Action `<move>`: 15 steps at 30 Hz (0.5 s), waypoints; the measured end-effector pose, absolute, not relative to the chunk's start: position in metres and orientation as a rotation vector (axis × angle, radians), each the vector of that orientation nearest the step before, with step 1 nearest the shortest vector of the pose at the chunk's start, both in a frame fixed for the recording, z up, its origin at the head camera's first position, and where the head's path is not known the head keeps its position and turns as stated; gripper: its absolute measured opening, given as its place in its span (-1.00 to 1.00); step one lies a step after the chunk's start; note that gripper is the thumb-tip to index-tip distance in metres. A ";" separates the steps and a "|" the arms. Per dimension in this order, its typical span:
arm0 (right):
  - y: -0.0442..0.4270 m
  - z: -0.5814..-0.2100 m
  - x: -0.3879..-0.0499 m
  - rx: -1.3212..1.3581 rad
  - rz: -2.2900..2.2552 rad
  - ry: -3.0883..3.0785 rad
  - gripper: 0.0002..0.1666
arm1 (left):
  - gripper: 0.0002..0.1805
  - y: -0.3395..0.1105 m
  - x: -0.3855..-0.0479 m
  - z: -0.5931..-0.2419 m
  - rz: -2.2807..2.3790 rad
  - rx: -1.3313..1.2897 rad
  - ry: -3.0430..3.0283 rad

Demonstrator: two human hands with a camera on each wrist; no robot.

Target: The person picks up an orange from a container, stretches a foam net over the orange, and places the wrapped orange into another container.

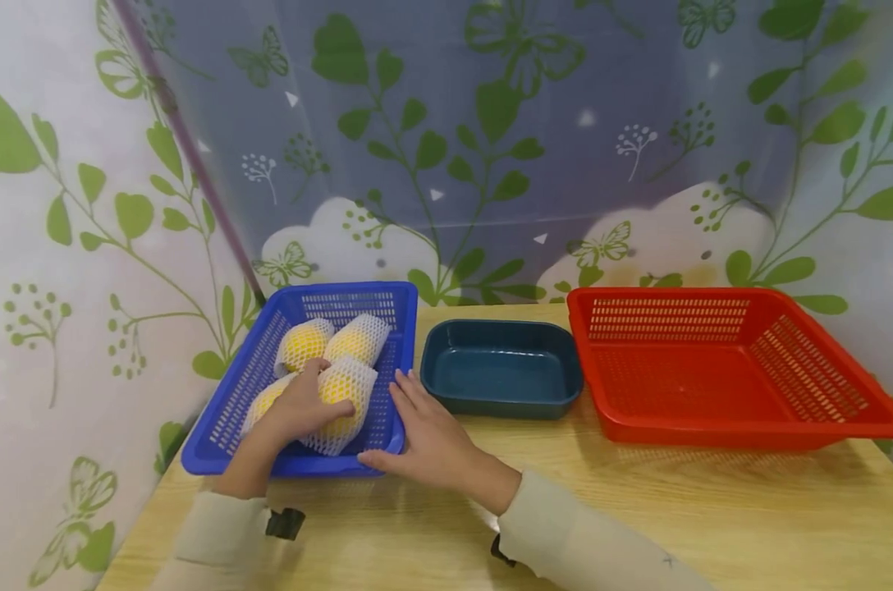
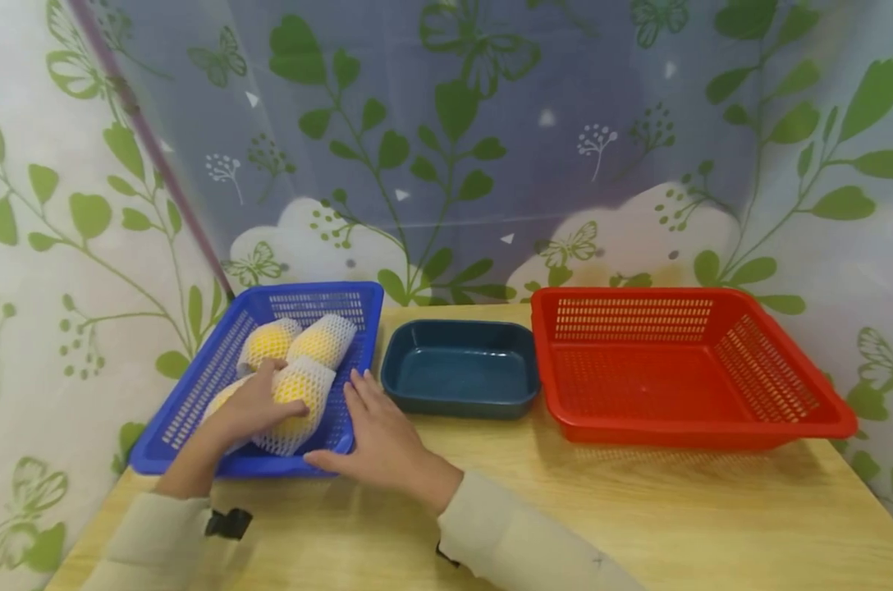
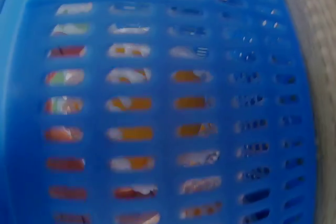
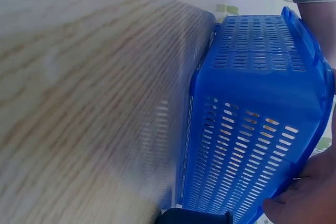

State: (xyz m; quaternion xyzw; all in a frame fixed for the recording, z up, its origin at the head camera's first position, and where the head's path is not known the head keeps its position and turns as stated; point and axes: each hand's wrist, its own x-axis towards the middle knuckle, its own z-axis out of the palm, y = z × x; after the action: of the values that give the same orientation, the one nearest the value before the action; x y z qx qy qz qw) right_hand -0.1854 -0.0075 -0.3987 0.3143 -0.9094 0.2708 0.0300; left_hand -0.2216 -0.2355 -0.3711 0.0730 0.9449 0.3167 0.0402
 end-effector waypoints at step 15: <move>-0.008 -0.405 -0.186 0.979 0.796 -2.809 0.20 | -0.11 -0.219 -0.217 -0.385 0.585 0.179 2.953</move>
State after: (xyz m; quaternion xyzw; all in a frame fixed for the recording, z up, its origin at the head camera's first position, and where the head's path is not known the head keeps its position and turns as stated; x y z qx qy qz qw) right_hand -0.1859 -0.0080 -0.4047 0.3179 -0.9117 0.2584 0.0309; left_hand -0.2171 -0.2189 -0.3852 0.0593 0.9773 0.1935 0.0627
